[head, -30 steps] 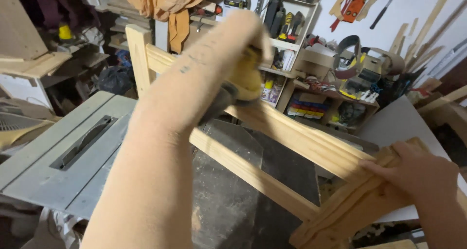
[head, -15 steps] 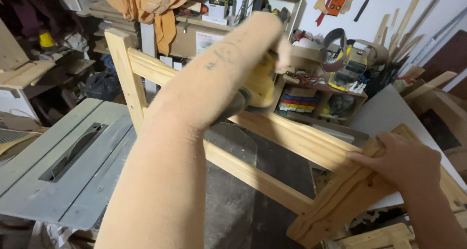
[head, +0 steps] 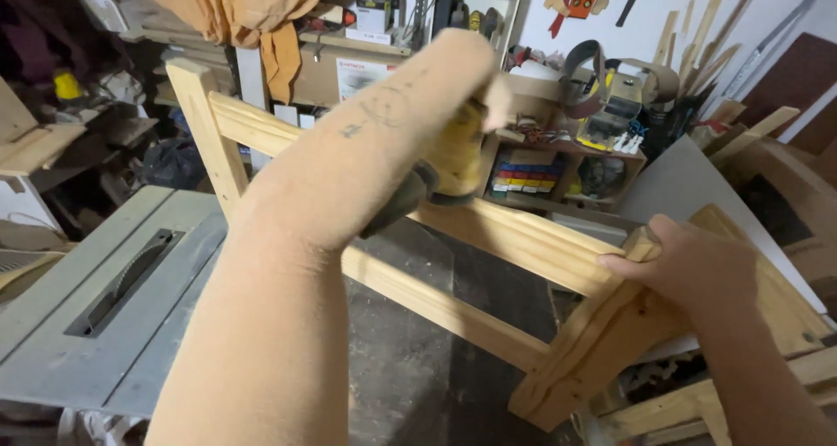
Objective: Sanding a wooden frame using an electric orbital sander in a workshop environment.
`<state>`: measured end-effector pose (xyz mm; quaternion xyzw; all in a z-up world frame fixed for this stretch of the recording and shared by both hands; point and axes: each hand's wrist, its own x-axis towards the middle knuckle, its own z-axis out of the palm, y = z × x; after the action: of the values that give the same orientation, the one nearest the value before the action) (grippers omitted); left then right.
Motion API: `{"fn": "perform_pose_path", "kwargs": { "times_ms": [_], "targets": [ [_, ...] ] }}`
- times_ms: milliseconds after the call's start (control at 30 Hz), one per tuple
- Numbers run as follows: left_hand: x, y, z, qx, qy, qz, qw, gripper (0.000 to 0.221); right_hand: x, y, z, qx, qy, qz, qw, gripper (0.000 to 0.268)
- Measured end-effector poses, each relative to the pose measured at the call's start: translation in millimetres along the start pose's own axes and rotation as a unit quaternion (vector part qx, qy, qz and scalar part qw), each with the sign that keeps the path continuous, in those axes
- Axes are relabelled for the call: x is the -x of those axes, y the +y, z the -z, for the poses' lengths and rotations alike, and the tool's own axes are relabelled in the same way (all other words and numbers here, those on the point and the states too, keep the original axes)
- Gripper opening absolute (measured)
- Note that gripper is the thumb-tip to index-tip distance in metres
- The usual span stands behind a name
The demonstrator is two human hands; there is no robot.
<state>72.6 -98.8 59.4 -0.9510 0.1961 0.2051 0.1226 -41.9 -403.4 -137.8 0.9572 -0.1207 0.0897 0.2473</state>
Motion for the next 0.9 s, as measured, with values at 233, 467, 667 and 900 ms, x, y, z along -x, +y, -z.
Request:
{"fn": "perform_pose_path", "kwargs": {
  "times_ms": [233,467,667,900],
  "targets": [
    [-39,30,3,0.023,0.027,-0.087,0.996,0.039,5,8,-26,-0.114,0.224,0.082,0.964,0.081],
    [3,15,-12,0.105,0.102,-0.016,0.989,0.066,8,3,-23,-0.138,0.301,0.12,0.936,0.08],
    [16,23,-14,0.088,0.124,-0.026,0.988,0.088,4,3,-27,-0.098,0.307,0.105,0.941,0.081],
    [13,21,-20,0.131,0.113,-0.021,0.985,0.102,-10,5,-48,-0.061,0.372,0.123,0.918,0.087]
  ]
}}
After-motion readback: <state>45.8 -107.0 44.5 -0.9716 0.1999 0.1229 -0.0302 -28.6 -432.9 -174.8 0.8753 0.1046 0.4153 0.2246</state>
